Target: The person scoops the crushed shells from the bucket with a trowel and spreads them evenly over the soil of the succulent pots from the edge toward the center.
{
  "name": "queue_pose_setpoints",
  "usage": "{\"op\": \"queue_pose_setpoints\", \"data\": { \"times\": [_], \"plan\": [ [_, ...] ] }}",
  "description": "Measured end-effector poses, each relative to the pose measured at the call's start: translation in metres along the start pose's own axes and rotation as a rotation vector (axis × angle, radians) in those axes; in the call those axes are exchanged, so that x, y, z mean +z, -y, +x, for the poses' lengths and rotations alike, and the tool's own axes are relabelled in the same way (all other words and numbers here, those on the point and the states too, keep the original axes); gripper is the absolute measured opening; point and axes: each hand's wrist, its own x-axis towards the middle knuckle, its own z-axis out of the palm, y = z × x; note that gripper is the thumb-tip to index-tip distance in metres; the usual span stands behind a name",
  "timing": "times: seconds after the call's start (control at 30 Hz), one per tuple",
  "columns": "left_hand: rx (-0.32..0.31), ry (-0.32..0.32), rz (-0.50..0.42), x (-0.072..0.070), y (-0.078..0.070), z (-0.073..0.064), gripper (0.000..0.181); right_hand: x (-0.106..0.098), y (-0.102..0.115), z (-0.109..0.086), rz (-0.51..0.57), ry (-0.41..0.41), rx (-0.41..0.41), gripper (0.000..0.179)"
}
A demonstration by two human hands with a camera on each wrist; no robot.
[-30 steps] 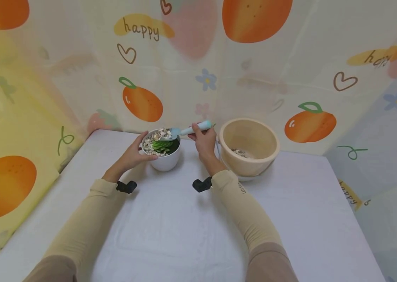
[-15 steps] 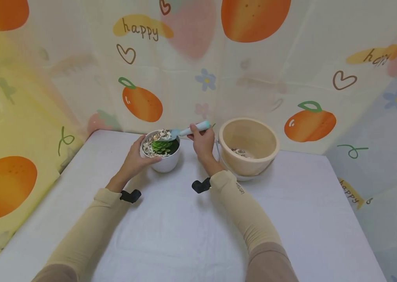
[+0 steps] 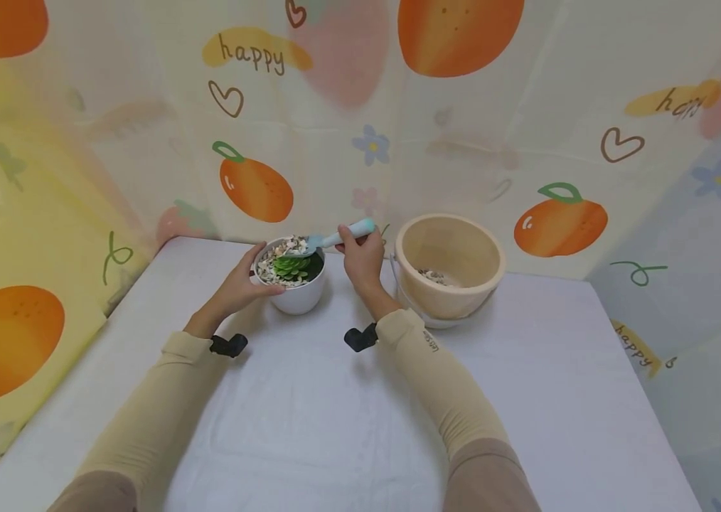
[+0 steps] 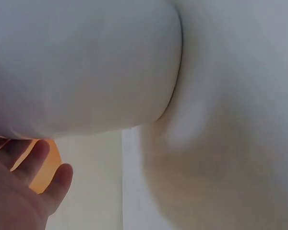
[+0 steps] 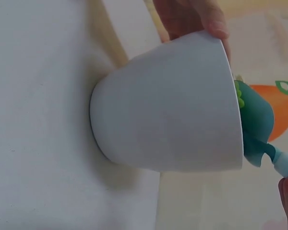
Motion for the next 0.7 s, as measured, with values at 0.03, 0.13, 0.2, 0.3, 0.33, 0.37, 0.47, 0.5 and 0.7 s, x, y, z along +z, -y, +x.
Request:
{"op": "queue_pose_setpoints", "data": {
  "times": [0.03, 0.13, 0.2, 0.3, 0.33, 0.37, 0.47, 0.5, 0.7],
  "plan": [
    [0.001, -0.010, -0.002, 0.001, 0.000, 0.000, 0.115, 0.000, 0.001, 0.000, -0.005, 0.000, -0.010, 0.017],
    [0.008, -0.043, 0.003, 0.004, -0.001, -0.001, 0.116, 0.001, 0.003, -0.001, -0.023, -0.003, -0.042, 0.018],
    [0.007, -0.068, 0.006, 0.006, -0.002, -0.002, 0.116, 0.002, 0.005, -0.002, -0.042, -0.002, -0.062, 0.020],
    [0.008, -0.109, 0.009, 0.011, -0.003, -0.004, 0.115, 0.003, 0.007, -0.005, -0.091, 0.010, -0.093, 0.023],
    [0.009, -0.124, 0.009, 0.012, -0.003, -0.005, 0.114, 0.003, 0.008, -0.006, -0.104, 0.014, -0.101, 0.024],
    [0.013, -0.137, 0.012, 0.014, -0.003, -0.006, 0.114, 0.003, 0.009, -0.007, -0.116, 0.021, -0.108, 0.025],
    [0.028, -0.173, 0.018, 0.018, -0.003, -0.009, 0.111, 0.004, 0.009, -0.009, -0.146, 0.032, -0.120, 0.027],
    [0.031, -0.181, 0.023, 0.019, -0.004, -0.010, 0.110, 0.005, 0.010, -0.010, -0.151, 0.034, -0.122, 0.027],
    [0.034, -0.141, 0.064, 0.015, -0.005, -0.010, 0.111, 0.004, 0.007, -0.010, -0.146, 0.036, -0.126, 0.027]
  ]
}}
